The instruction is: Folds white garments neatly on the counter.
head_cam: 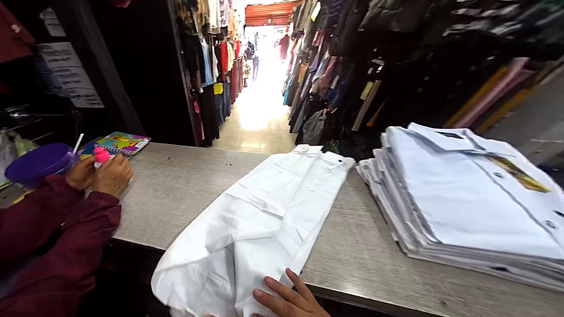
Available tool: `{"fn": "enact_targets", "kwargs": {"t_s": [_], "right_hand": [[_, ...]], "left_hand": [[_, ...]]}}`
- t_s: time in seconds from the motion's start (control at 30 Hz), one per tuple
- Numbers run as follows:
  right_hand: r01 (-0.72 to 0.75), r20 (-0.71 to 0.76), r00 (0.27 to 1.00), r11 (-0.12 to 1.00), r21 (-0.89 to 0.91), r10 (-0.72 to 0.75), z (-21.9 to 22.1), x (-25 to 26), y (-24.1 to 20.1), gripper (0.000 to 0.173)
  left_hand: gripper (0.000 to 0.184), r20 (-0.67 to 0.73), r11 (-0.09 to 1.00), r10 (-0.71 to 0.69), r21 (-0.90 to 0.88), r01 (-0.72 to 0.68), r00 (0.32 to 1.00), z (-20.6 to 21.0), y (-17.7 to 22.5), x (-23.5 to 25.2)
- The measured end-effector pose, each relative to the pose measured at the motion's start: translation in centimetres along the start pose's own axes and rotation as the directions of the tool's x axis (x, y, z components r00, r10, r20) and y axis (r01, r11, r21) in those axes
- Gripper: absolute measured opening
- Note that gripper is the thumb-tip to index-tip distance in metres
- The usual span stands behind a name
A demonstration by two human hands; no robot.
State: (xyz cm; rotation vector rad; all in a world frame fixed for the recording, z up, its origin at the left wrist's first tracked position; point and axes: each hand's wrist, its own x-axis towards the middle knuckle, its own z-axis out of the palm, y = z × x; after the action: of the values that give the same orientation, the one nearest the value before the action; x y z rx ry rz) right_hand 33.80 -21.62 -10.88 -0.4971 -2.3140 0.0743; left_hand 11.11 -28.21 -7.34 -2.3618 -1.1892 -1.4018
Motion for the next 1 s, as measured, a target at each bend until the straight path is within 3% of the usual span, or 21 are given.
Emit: {"fn": "enact_targets", "kwargs": {"t_s": [0.07,0.13,0.2,0.27,0.33,0.47,0.5,0.63,0.73,0.87,1.0], "right_hand": [[-0.060,-0.010,0.998,0.998,0.022,0.060,-1.4,-3.0,0.0,0.030],[-0.123,0.008,0.992,0.992,0.031,0.123,-3.0,-6.0,-0.3,0.028],[-0.177,0.030,0.984,0.983,0.040,0.176,-4.5,-8.9,-0.7,0.027],[-0.259,0.035,0.966,0.965,0.042,0.257,-5.7,-11.4,-1.2,0.025],[-0.354,0.033,0.935,0.934,0.041,0.353,-7.0,-13.4,-2.0,0.023],[-0.468,0.044,0.883,0.884,-0.008,0.468,-8.7,-16.2,-3.1,0.022],[-0.496,0.052,0.867,0.868,-0.020,0.496,-9.1,-16.5,-3.2,0.024],[-0.621,0.037,0.783,0.784,-0.030,0.621,-10.7,-16.3,-3.6,0.030],[-0.690,-0.062,0.723,0.723,-0.016,0.688,-11.4,-15.2,-3.0,0.030],[-0.845,-0.033,0.518,0.517,0.135,0.855,-10.8,-12.8,-1.4,0.037],[-0.860,-0.008,0.336,0.310,0.405,0.942,-9.0,-10.9,0.3,0.026]], "left_hand": [[0.015,-0.080,0.955,-0.264,0.118,0.272,0.961,-2.3,-0.6,-0.1],[0.022,-0.132,0.826,-0.546,0.081,0.558,0.827,-3.6,-2.7,-1.1],[0.032,0.061,0.673,-0.728,-0.124,0.729,0.683,-3.1,-4.7,-3.1],[0.039,0.306,0.489,-0.762,-0.306,0.817,0.571,-1.3,-5.0,-4.2],[0.046,0.445,0.347,-0.745,-0.378,0.858,0.497,1.2,-3.7,-4.6],[0.039,0.471,0.225,-0.782,-0.399,0.889,0.409,4.4,-0.5,-3.6],[0.033,0.464,0.217,-0.787,-0.407,0.887,0.406,4.8,0.2,-3.6],[0.019,0.511,0.306,-0.698,-0.421,0.854,0.502,5.1,1.6,-5.3],[0.020,0.514,0.285,-0.730,-0.370,0.884,0.451,5.3,2.0,-5.5],[0.039,0.456,0.347,-0.697,-0.462,0.816,0.554,6.2,0.6,-4.1],[0.036,0.427,0.298,-0.713,-0.535,0.791,0.557,7.2,-0.5,-0.9]]}}
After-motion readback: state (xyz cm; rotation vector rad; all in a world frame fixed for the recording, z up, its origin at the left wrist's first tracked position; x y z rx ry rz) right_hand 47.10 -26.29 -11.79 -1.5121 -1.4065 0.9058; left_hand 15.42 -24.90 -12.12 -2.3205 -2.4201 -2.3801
